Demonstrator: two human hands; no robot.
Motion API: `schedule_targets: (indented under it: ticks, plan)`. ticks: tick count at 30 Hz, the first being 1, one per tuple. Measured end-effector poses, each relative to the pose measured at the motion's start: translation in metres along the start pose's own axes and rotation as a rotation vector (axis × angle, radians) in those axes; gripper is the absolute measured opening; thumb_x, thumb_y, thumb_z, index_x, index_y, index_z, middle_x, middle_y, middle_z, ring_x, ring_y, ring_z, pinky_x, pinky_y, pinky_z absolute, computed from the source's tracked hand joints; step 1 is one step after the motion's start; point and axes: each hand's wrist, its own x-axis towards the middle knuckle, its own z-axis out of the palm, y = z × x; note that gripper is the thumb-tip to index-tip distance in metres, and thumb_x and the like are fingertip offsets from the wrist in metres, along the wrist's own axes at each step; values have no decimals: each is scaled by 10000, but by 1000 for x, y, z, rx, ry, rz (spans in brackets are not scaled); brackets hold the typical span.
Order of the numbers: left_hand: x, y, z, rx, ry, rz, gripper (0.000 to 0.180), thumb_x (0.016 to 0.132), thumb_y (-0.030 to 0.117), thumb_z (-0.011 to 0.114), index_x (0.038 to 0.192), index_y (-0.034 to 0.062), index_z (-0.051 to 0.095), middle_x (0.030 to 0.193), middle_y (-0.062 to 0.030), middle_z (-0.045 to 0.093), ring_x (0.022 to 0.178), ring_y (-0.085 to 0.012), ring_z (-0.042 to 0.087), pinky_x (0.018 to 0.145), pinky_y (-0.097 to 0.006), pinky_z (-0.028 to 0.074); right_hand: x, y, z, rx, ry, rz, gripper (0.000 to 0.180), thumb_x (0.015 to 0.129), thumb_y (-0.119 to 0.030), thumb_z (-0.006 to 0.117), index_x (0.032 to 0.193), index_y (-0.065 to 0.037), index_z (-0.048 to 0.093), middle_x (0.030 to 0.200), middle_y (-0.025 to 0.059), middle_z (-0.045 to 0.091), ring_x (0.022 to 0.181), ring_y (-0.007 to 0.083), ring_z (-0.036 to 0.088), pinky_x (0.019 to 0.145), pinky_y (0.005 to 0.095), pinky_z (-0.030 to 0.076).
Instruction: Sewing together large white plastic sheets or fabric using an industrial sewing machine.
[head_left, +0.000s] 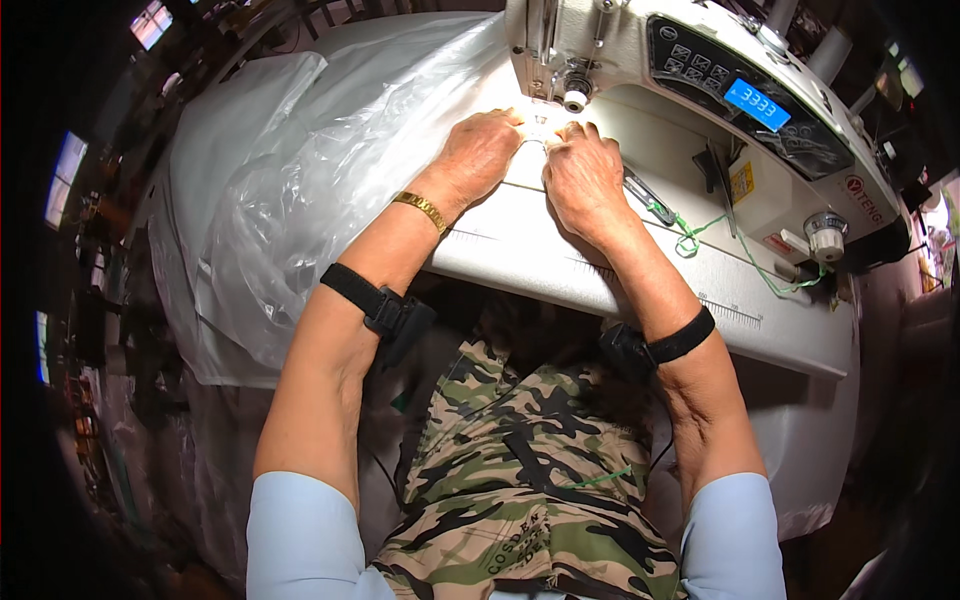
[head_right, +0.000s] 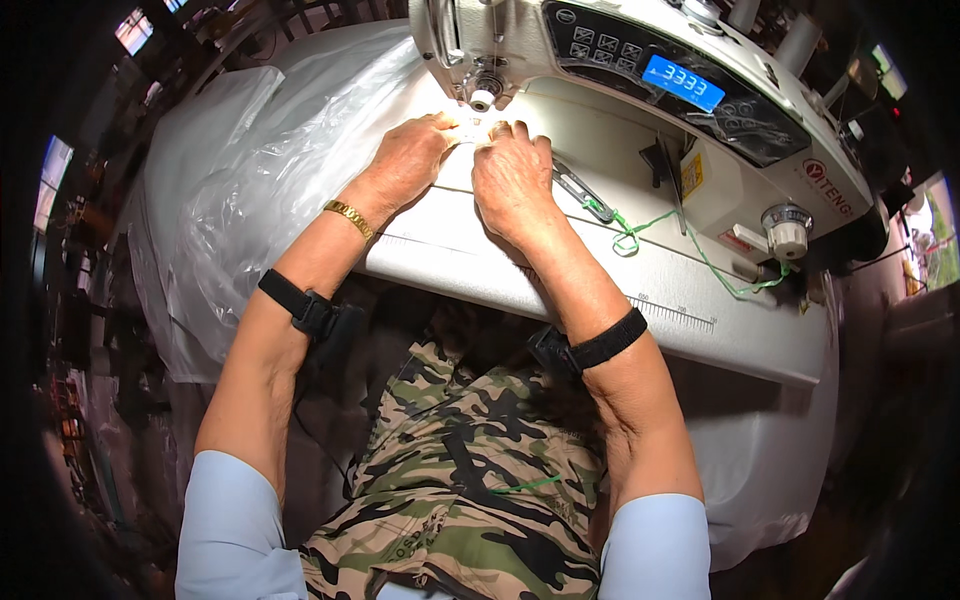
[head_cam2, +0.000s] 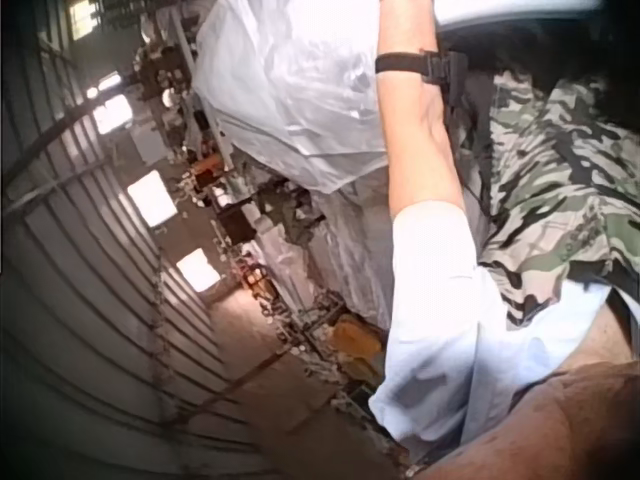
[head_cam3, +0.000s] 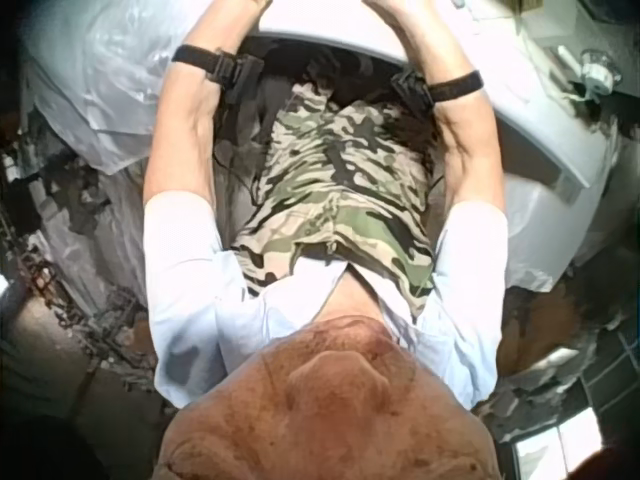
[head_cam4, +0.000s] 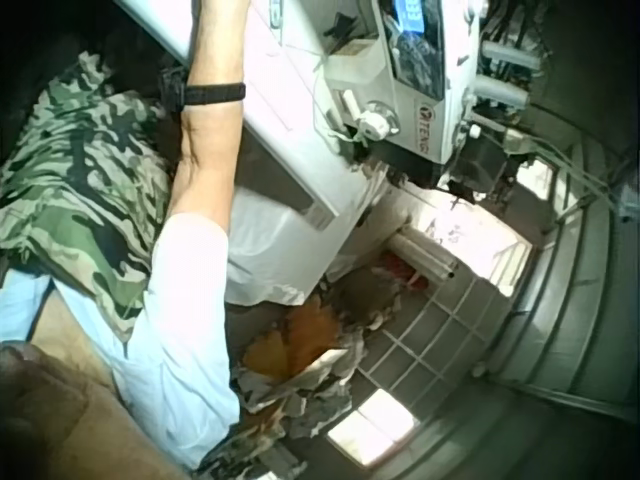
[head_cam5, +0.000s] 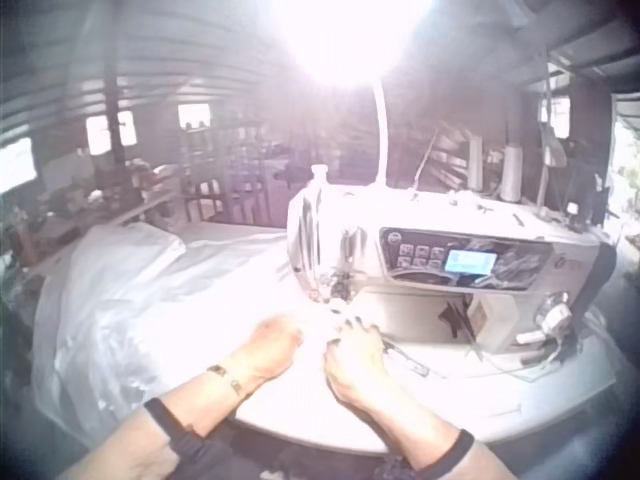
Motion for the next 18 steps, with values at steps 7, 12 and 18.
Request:
schedule_targets:
  ticks: [7, 12, 18]
  plan:
    - [0, 1, 1, 17, 144, 61, 148, 818, 17, 560, 873, -13, 694, 988, -196, 691, 962, -309, 671, 881, -368, 544, 1, -1, 0, -13, -12, 9, 210, 833, -114, 557, 886, 5, 723, 1082, 173, 618, 1075, 300, 532, 852, 453, 436]
    - [-1, 1, 3, 3, 103, 35, 143, 818, 9, 557, 857, -16, 692, 973, -191, 688, 940, -309, 672, 878, -372, 542, 0, -1, 2, -19, 10, 6, 212, 836, -125, 565, 887, 4, 724, 1082, 169, 617, 1065, 299, 536, 847, 450, 438]
    - [-1, -1, 5, -63, 160, 39, 152, 835, 35, 555, 908, -7, 681, 978, -191, 678, 928, -331, 660, 856, -411, 533, -1, 1, 12, -74, 81, 2, 189, 817, -121, 564, 849, -21, 721, 1021, 149, 621, 1026, 298, 551, 803, 443, 452]
